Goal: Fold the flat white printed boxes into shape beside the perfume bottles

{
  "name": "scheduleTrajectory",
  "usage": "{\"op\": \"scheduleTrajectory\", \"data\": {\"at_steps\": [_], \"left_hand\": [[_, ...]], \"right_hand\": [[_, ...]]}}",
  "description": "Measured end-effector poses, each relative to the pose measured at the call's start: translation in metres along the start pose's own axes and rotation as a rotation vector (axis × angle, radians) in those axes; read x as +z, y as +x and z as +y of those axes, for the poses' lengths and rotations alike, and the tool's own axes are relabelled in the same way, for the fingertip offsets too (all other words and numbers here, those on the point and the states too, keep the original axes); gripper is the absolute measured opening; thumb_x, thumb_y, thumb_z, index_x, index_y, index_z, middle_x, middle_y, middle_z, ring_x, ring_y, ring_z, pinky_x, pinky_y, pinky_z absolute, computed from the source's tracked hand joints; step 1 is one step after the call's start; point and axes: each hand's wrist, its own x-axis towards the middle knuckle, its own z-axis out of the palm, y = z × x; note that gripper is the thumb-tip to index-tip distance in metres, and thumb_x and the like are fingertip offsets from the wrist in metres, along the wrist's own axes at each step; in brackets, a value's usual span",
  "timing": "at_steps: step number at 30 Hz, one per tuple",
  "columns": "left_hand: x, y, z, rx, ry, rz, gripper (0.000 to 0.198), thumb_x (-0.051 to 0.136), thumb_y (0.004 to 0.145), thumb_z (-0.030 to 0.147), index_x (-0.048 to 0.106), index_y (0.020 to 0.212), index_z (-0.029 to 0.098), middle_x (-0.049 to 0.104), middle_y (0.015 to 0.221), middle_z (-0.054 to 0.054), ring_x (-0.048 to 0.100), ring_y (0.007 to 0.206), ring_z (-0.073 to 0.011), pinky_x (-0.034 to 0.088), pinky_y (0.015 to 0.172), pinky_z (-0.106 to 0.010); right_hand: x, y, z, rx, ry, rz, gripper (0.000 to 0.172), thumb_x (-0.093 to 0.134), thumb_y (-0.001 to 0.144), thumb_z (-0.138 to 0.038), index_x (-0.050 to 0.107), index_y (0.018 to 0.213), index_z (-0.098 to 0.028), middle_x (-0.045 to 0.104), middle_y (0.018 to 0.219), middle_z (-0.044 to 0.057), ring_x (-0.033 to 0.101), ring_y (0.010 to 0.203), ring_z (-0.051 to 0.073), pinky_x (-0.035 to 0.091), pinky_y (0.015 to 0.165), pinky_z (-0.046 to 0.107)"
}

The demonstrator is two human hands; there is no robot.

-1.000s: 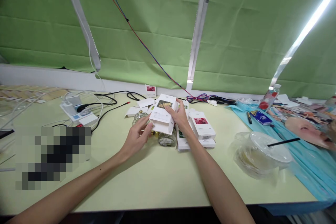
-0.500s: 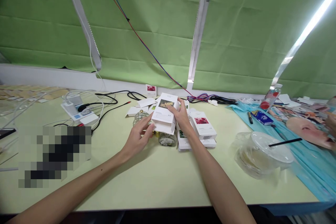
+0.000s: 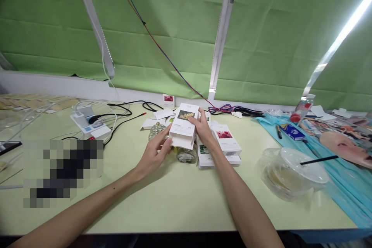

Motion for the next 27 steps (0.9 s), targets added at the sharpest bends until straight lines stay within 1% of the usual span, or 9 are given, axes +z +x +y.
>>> {"op": "scheduleTrajectory", "data": {"at_steps": [6,10,13,16,20,23,27], "left_hand": [[-0.003,0.0,0.002,-0.002,-0.027,0.035,0.062,0.047,0.104,0.047,0.042,0.16,0.021,0.069,0.121,-0.013,0.061,0.081,-0.016,0.052,0.059,-0.023],[-0.005,0.001,0.002,-0.03,-0.085,0.047,0.062,0.049,0.103,0.047,0.041,0.16,0.024,0.068,0.114,-0.009,0.055,0.068,-0.0107,0.05,0.057,-0.022],[-0.007,0.001,0.001,-0.051,-0.136,0.037,0.061,0.05,0.103,0.046,0.04,0.16,0.027,0.067,0.105,-0.005,0.052,0.061,-0.0081,0.048,0.054,-0.021],[-0.007,0.001,-0.002,-0.063,-0.188,0.028,0.06,0.051,0.102,0.048,0.043,0.158,0.028,0.065,0.102,-0.004,0.052,0.06,-0.0077,0.047,0.053,-0.02],[-0.007,0.002,-0.002,-0.092,-0.27,0.039,0.061,0.058,0.099,0.05,0.049,0.154,0.026,0.062,0.097,-0.003,0.053,0.06,-0.0075,0.047,0.051,-0.02],[-0.008,0.003,0.0,-0.124,-0.315,0.04,0.061,0.063,0.096,0.05,0.053,0.149,0.023,0.062,0.097,-0.004,0.054,0.059,-0.0077,0.047,0.05,-0.02],[-0.008,0.006,0.002,-0.149,-0.349,0.034,0.063,0.065,0.094,0.052,0.053,0.148,0.023,0.063,0.1,-0.006,0.052,0.054,-0.0054,0.043,0.045,-0.019]], "right_hand": [[0.008,0.006,-0.008,0.046,-0.041,-0.075,0.077,0.084,0.066,-0.035,0.044,0.131,-0.029,0.075,0.092,-0.003,0.074,0.081,0.022,0.059,0.072,0.033],[0.015,0.015,-0.016,0.062,-0.075,-0.116,0.075,0.082,0.067,-0.034,0.045,0.132,-0.028,0.073,0.088,-0.004,0.07,0.073,0.018,0.055,0.064,0.027],[0.019,0.023,-0.025,0.1,-0.134,-0.153,0.07,0.079,0.069,-0.033,0.048,0.132,-0.028,0.072,0.09,-0.004,0.067,0.069,0.016,0.051,0.059,0.024],[0.024,0.028,-0.034,0.132,-0.185,-0.19,0.065,0.078,0.07,-0.03,0.05,0.128,-0.027,0.072,0.094,-0.002,0.066,0.071,0.016,0.05,0.056,0.023],[0.027,0.028,-0.038,0.163,-0.214,-0.243,0.056,0.077,0.073,-0.03,0.053,0.124,-0.026,0.072,0.1,0.0,0.068,0.077,0.016,0.053,0.058,0.023],[0.026,0.026,-0.037,0.206,-0.24,-0.26,0.051,0.079,0.075,-0.031,0.056,0.121,-0.026,0.072,0.101,0.001,0.068,0.078,0.017,0.053,0.056,0.022],[0.021,0.026,-0.036,0.25,-0.233,-0.296,0.049,0.082,0.077,-0.032,0.059,0.12,-0.027,0.074,0.104,0.003,0.068,0.077,0.017,0.054,0.055,0.023]]}}
